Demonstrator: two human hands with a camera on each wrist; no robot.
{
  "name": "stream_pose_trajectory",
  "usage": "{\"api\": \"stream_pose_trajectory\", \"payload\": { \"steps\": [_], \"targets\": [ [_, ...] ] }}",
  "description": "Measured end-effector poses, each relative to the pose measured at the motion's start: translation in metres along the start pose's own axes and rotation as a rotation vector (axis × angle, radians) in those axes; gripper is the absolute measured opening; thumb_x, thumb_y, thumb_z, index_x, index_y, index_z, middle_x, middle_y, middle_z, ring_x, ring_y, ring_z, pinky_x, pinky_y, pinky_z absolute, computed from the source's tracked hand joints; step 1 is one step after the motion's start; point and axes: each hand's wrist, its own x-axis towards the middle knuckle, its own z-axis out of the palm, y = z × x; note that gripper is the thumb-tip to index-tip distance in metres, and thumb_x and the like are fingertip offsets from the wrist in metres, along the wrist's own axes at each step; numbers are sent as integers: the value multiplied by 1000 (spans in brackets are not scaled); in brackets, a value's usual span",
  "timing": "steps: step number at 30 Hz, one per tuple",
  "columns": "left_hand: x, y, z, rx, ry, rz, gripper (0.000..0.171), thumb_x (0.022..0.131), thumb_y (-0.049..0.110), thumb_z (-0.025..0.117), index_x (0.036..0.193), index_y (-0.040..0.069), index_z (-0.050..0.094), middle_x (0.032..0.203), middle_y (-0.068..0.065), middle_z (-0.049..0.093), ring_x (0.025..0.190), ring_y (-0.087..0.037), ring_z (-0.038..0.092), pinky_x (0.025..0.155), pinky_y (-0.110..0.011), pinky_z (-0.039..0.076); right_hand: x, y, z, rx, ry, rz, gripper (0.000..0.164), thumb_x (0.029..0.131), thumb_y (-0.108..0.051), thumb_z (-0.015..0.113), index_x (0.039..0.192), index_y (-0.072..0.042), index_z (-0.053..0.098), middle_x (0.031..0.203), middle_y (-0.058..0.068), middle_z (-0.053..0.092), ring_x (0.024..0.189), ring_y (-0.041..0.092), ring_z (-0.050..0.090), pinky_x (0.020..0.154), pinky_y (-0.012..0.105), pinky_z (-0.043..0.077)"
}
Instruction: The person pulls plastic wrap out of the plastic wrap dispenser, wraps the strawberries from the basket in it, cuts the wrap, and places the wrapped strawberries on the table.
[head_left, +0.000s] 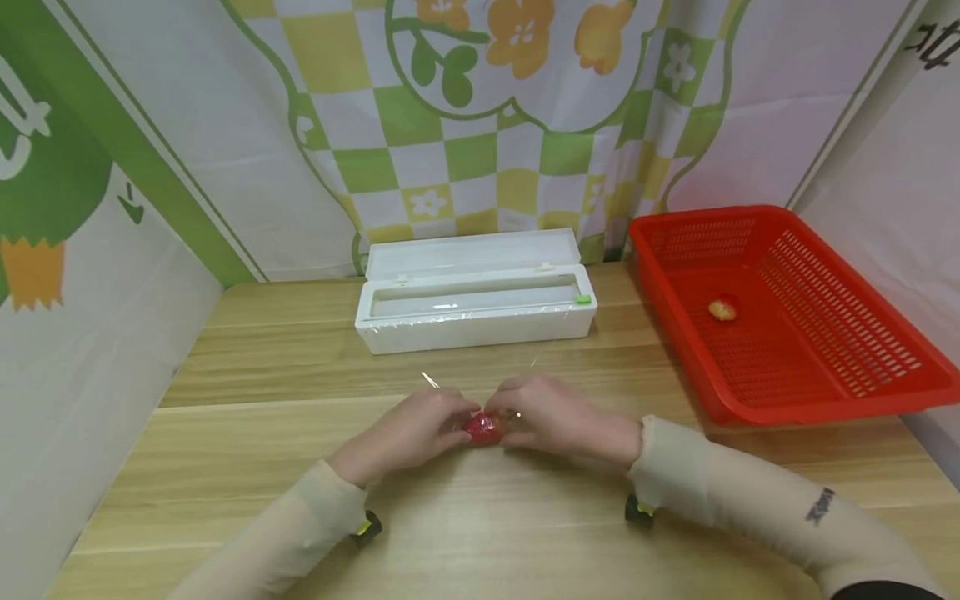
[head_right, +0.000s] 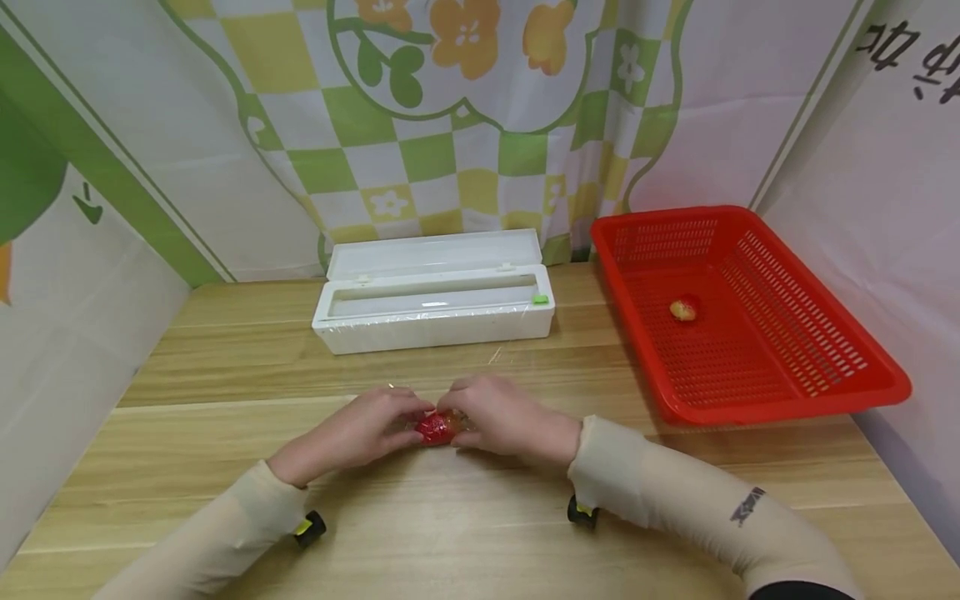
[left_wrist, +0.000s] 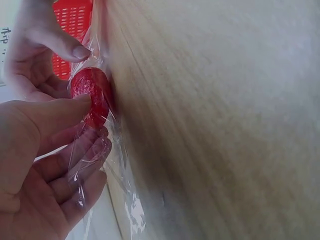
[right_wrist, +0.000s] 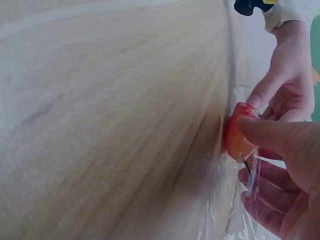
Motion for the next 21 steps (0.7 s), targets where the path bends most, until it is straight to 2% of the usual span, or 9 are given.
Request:
{"api": "stream_pose_trajectory", "payload": {
  "steps": [4, 8, 13, 17, 21],
  "targets": [
    [0, 0, -3, 21, 22, -12, 33, 83, 26, 73, 113, 14, 70, 99, 3, 68, 88, -8, 61, 82, -28, 53, 3, 1, 3, 14, -3, 63, 32, 78, -24, 77, 109, -20, 69, 100, -8, 68, 87, 4, 60, 77, 22, 51],
    [1, 1, -5, 20, 39, -23, 40, 77, 29, 78, 115, 17, 68, 106, 6, 65, 95, -9, 60, 88, -29, 52, 6, 4, 3, 59, -26, 123, 33, 79, -24, 76, 111, -21, 69, 101, -8, 68, 88, 4, 60, 79, 21, 52],
    [2, 1, -5, -3, 58, 25, 47, 70, 24, 84, 114, 20, 67, 104, 9, 62, 96, -9, 58, 89, -28, 51, 9, 10, 1, 122, -53, 170, 35, 79, -27, 76, 113, -23, 69, 107, -9, 69, 94, 5, 62, 85, 25, 52],
    [4, 0, -4, 13, 68, 53, 49, 70, 19, 84, 116, 19, 66, 106, 9, 63, 99, -8, 57, 91, -29, 50, 11, 13, 0, 156, -59, 186, 34, 80, -28, 76, 112, -23, 68, 105, -10, 70, 92, 5, 62, 84, 26, 52],
    [6, -3, -2, 16, 85, 63, 45, 71, 14, 82, 114, 17, 66, 107, 7, 65, 100, -9, 59, 93, -30, 50, 12, 15, 0, 159, -33, 165, 29, 82, -30, 74, 108, -20, 69, 99, -10, 71, 88, 3, 62, 82, 23, 52]
  ]
}}
